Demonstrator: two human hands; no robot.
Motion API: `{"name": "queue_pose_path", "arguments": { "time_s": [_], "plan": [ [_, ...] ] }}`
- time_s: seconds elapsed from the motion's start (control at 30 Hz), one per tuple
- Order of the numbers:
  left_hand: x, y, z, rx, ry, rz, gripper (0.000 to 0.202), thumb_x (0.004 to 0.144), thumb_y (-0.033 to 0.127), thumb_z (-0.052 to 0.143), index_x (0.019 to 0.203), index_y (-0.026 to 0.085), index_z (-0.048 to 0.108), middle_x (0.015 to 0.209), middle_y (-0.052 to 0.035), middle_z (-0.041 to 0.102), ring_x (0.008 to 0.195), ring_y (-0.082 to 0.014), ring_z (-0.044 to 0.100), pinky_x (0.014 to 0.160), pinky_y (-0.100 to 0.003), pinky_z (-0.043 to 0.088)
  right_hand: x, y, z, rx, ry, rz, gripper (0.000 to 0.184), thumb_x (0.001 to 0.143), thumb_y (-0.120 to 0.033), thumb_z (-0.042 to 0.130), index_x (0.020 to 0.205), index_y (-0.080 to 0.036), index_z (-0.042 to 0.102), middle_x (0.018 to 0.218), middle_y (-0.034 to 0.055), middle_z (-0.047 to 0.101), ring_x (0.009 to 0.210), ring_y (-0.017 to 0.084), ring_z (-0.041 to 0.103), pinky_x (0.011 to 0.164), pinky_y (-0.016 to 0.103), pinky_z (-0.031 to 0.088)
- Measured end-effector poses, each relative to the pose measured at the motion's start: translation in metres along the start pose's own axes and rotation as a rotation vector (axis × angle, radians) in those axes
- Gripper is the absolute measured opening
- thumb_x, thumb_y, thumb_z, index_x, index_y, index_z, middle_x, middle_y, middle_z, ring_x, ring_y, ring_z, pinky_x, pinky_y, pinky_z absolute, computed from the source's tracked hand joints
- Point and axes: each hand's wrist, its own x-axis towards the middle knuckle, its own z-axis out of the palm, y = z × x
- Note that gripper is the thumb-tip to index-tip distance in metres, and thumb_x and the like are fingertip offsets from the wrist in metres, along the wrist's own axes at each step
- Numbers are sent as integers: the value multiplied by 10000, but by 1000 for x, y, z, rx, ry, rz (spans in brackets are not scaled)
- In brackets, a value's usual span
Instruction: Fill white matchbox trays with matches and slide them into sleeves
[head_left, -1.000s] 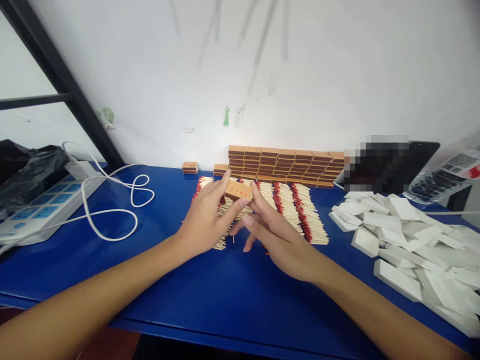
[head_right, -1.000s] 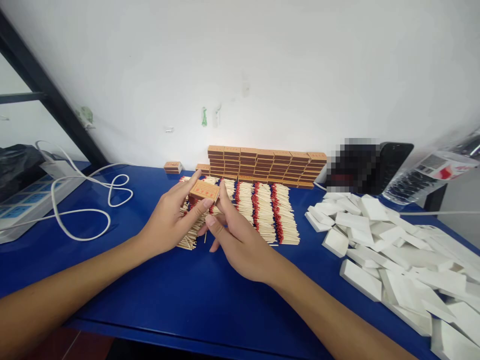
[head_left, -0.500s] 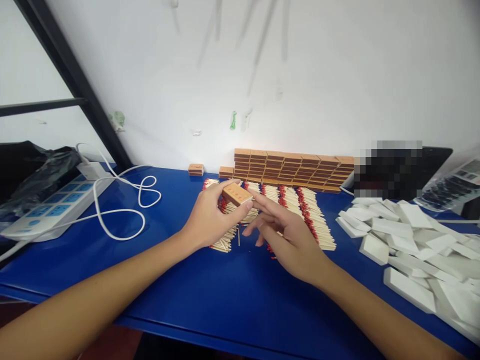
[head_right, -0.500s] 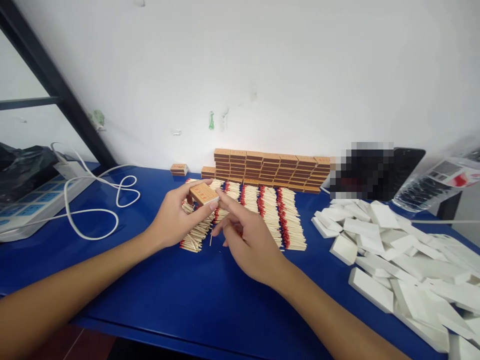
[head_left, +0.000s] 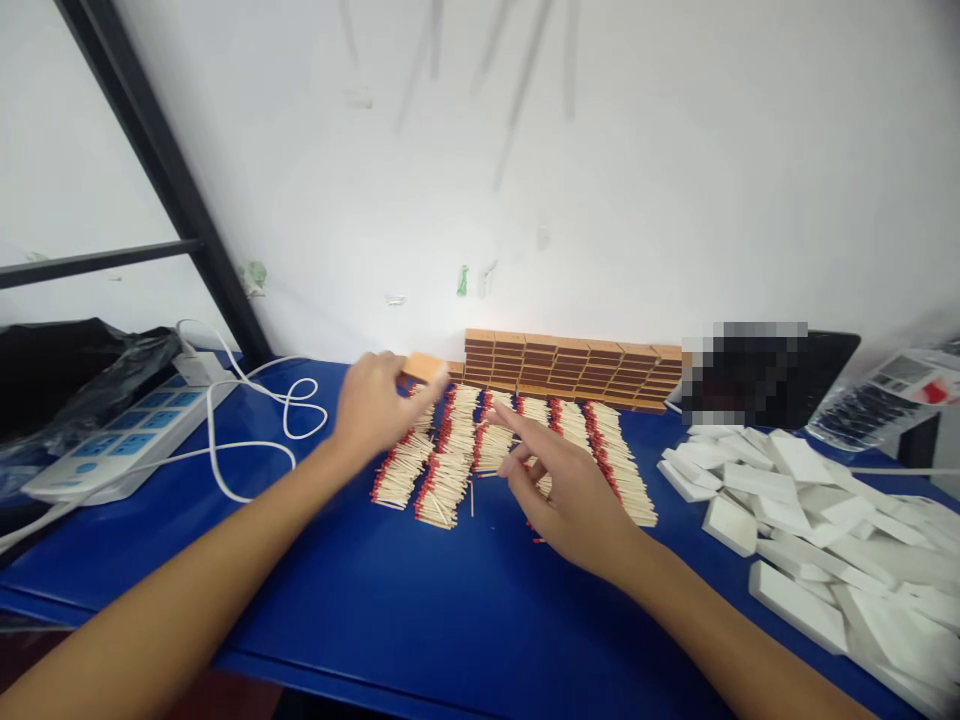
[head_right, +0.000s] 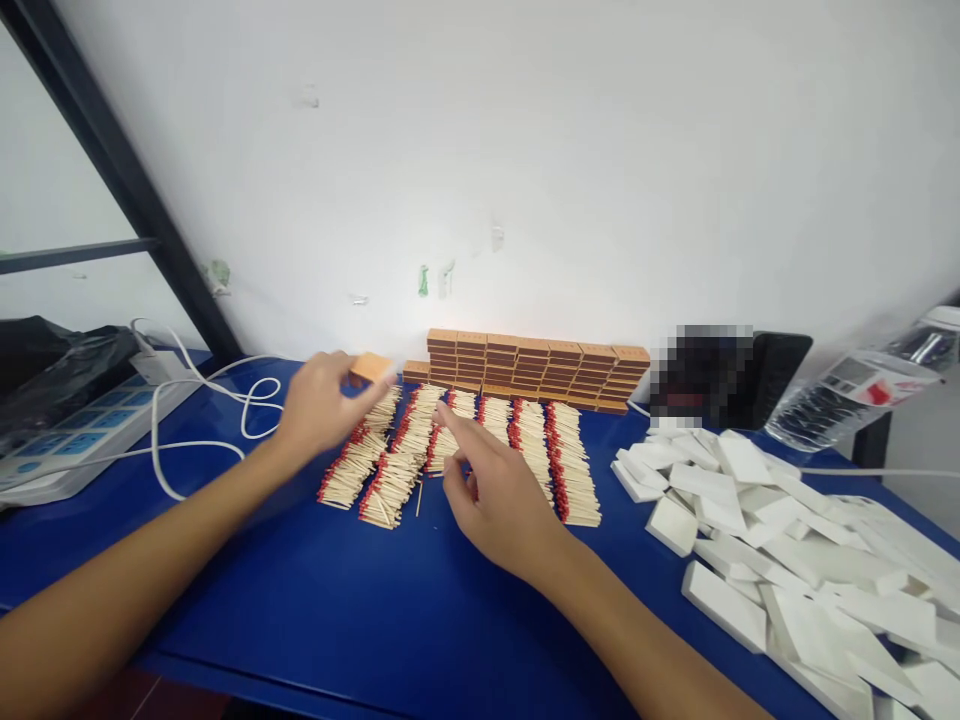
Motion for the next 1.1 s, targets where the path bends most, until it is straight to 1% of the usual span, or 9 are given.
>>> {"name": "queue_pose_path", "arguments": {
  "time_s": [0.07,0.1,0.17,0.23,0.4,0.53,0.73,0.87,1.1],
  "plan": [
    [20,-26,-1,181,0,-205,666,933,750,480,863,142,743,861,-179,691,920,-352,617,846,-448,407,1,3,-1,-45,22,-8,540,1002,-218,469,1540,-245,515,1302,142,701,718,171,653,674,369,593],
    [28,-37,0,251,-44,-278,722,924,781,452,896,127,759,864,-198,700,925,-371,623,833,-450,405,2,5,-1,-61,28,-13,513,1007,-225,467,1514,-236,542,1302,145,699,752,184,668,683,374,595],
    [41,-54,5,369,-114,-327,833,898,825,423,974,70,768,957,-262,713,981,-415,628,840,-460,400,3,8,-1,-83,32,-28,473,1012,-231,464,1469,-228,583,1296,149,696,813,209,689,683,375,596],
    [48,-61,14,452,-162,-302,869,907,806,406,1048,23,754,1082,-310,702,1072,-446,610,881,-470,394,4,11,-1,-93,27,-39,448,1013,-224,458,1435,-228,607,1274,149,702,830,221,697,676,373,593],
    [56,-65,31,478,-218,-322,904,877,820,446,1067,-13,741,1120,-340,699,1107,-472,607,910,-493,403,5,12,-1,-106,22,-77,397,1000,-164,461,1341,-230,654,1253,124,711,830,203,695,710,354,572],
    [61,-69,35,495,-257,-333,913,872,836,420,1090,13,750,1128,-313,722,1091,-454,647,894,-474,442,5,13,1,-130,17,-108,359,974,-108,474,1252,-214,675,1171,101,733,845,197,693,744,344,550],
    [68,-70,38,546,-277,-350,923,824,858,404,1097,56,768,1142,-280,744,1099,-452,677,899,-468,483,5,18,6,-99,26,-149,313,944,-54,492,1098,-220,709,1073,69,736,815,176,682,687,310,521],
    [71,-69,41,562,-271,-345,870,830,801,430,1101,46,765,1129,-280,748,1076,-439,695,884,-455,495,6,20,6,-76,36,-163,304,930,-41,503,1064,-213,715,1019,59,731,763,164,668,656,296,501],
    [78,-69,49,565,-292,-371,743,849,674,468,1141,51,749,1164,-276,741,1088,-428,698,885,-460,501,7,18,4,-112,30,-156,285,918,-19,521,1016,-196,722,956,47,720,747,159,651,678,294,478]
  ]
}}
